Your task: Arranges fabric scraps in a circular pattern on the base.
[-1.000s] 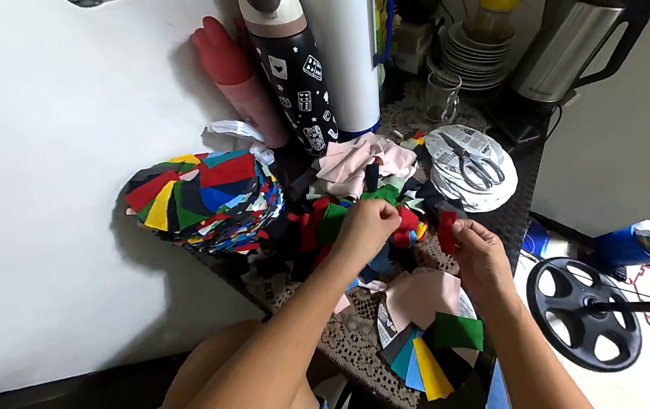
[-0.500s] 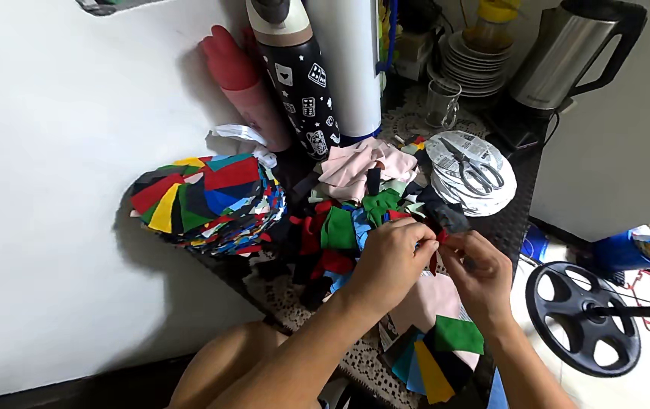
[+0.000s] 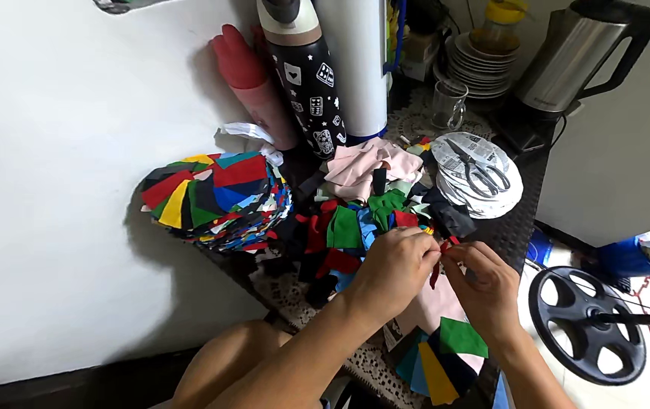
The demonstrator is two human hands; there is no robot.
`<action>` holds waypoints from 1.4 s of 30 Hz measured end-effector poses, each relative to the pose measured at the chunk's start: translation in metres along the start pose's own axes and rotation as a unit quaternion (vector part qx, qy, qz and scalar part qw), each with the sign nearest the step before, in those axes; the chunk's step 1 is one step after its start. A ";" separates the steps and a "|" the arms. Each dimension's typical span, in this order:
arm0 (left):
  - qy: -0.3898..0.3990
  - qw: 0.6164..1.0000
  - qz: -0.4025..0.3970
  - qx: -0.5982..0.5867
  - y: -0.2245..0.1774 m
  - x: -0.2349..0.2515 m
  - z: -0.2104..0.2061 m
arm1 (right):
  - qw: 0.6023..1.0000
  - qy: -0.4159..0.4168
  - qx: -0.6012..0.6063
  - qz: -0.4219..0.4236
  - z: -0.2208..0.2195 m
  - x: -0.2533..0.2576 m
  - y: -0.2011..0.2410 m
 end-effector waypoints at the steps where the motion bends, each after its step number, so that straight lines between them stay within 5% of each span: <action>1: 0.002 1.000 -0.005 0.004 -0.001 0.000 -0.001 | 1.000 0.002 -0.009 0.004 0.000 0.000 0.001; 8: 0.042 0.997 0.022 -0.066 0.003 -0.002 -0.006 | 1.000 0.020 0.017 0.012 0.005 -0.004 0.004; 20: 0.135 0.935 0.164 -0.285 0.020 -0.007 -0.020 | 0.945 0.019 0.284 -0.160 0.000 -0.016 -0.022; 27: 0.065 0.991 0.048 -0.105 0.003 -0.006 -0.007 | 0.979 0.035 0.174 -0.104 0.007 -0.012 -0.011; 33: 0.032 0.997 0.005 -0.067 -0.007 -0.008 -0.005 | 0.989 0.028 0.126 -0.073 0.010 -0.010 -0.007; 37: 0.053 0.989 0.054 -0.123 0.002 -0.008 -0.010 | 0.986 0.033 0.137 -0.090 0.008 -0.011 -0.009; 42: 0.116 0.941 0.167 -0.270 0.018 -0.009 -0.021 | 0.933 0.023 0.293 -0.208 0.002 -0.019 -0.027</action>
Point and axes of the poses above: each hand's wrist, its own x-axis towards the middle knuckle, its own z-axis out of the back of the hand, y = z × x, the point moved 10 cm from there along x, towards the middle knuckle, and after that the axes turned 2 degrees about x, right-handed, at the moved point
